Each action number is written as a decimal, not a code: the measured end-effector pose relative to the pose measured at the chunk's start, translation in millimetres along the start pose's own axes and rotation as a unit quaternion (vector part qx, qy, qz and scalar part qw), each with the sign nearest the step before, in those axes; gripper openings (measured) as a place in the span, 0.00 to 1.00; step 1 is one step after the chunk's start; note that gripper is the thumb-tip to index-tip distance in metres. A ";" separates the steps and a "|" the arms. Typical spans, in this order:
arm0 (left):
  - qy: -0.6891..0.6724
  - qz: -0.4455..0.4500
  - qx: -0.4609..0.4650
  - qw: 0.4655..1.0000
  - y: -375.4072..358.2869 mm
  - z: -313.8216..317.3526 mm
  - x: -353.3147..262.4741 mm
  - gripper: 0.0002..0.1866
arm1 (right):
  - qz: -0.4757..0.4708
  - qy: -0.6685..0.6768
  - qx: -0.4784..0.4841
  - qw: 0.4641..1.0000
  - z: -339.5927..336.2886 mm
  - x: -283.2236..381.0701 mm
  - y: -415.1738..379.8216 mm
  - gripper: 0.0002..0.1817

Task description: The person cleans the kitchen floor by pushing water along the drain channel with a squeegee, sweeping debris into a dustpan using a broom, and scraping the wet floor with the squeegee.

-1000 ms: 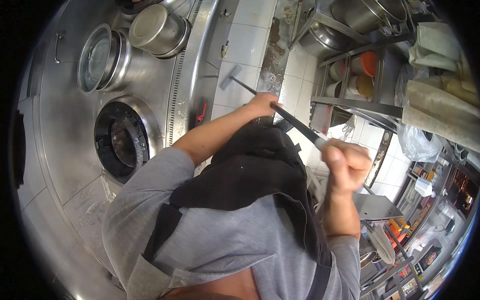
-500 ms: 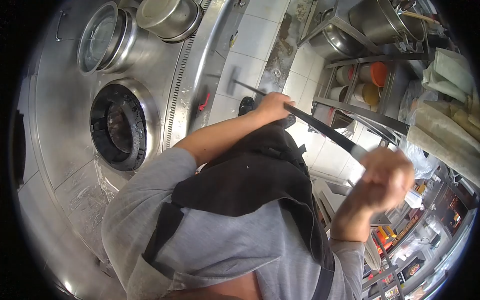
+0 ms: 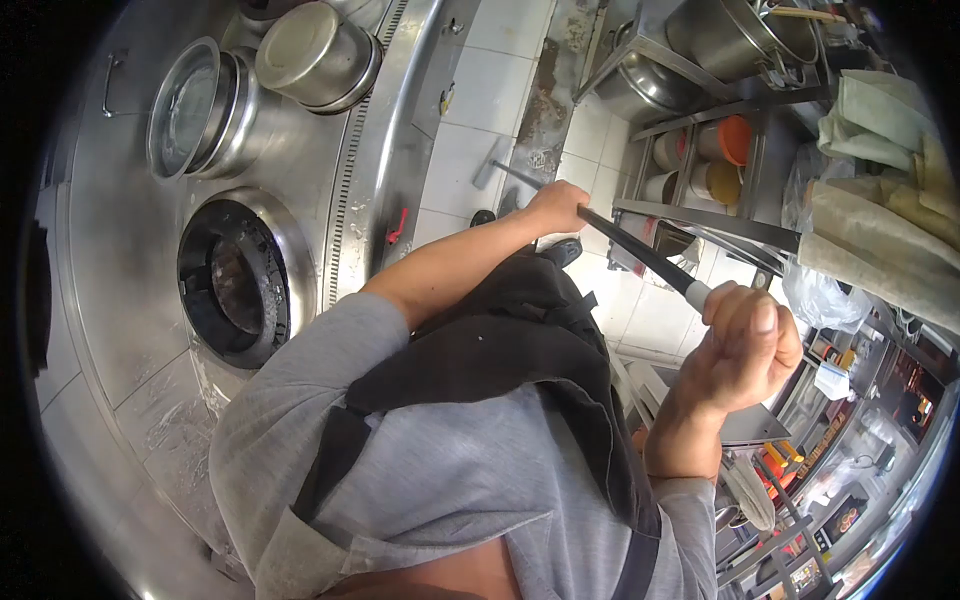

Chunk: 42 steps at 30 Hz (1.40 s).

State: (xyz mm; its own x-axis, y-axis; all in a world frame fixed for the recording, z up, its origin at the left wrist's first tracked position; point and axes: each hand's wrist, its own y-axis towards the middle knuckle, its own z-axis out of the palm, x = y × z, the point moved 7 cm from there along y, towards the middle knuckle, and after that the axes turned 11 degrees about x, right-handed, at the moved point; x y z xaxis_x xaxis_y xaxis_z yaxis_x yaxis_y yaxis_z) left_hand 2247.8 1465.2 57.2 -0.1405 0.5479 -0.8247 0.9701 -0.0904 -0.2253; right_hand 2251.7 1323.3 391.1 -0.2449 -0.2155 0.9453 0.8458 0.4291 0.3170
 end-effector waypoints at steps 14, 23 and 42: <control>0.008 0.070 -0.043 0.997 42.2 28.9 3.7 0.13 | -0.047 -0.081 0.015 0.995 1.9 -14.0 -38.1 0.19; -0.010 0.091 -0.086 0.992 24.8 17.9 -48.5 0.15 | -0.086 -0.012 0.052 0.995 -14.6 26.3 -29.7 0.21; -0.017 0.049 -0.076 0.996 30.8 19.5 -44.5 0.08 | -0.085 -0.040 0.042 0.995 -25.0 22.5 -35.6 0.20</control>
State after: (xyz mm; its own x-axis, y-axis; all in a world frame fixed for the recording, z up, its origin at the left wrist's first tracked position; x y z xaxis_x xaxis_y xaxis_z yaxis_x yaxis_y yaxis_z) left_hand 2280.1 1421.8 76.8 -0.0473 0.5135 -0.8568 0.9979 -0.0143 -0.0637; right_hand 2228.0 1281.2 399.2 -0.4200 -0.2222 0.8799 0.7472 0.4656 0.4743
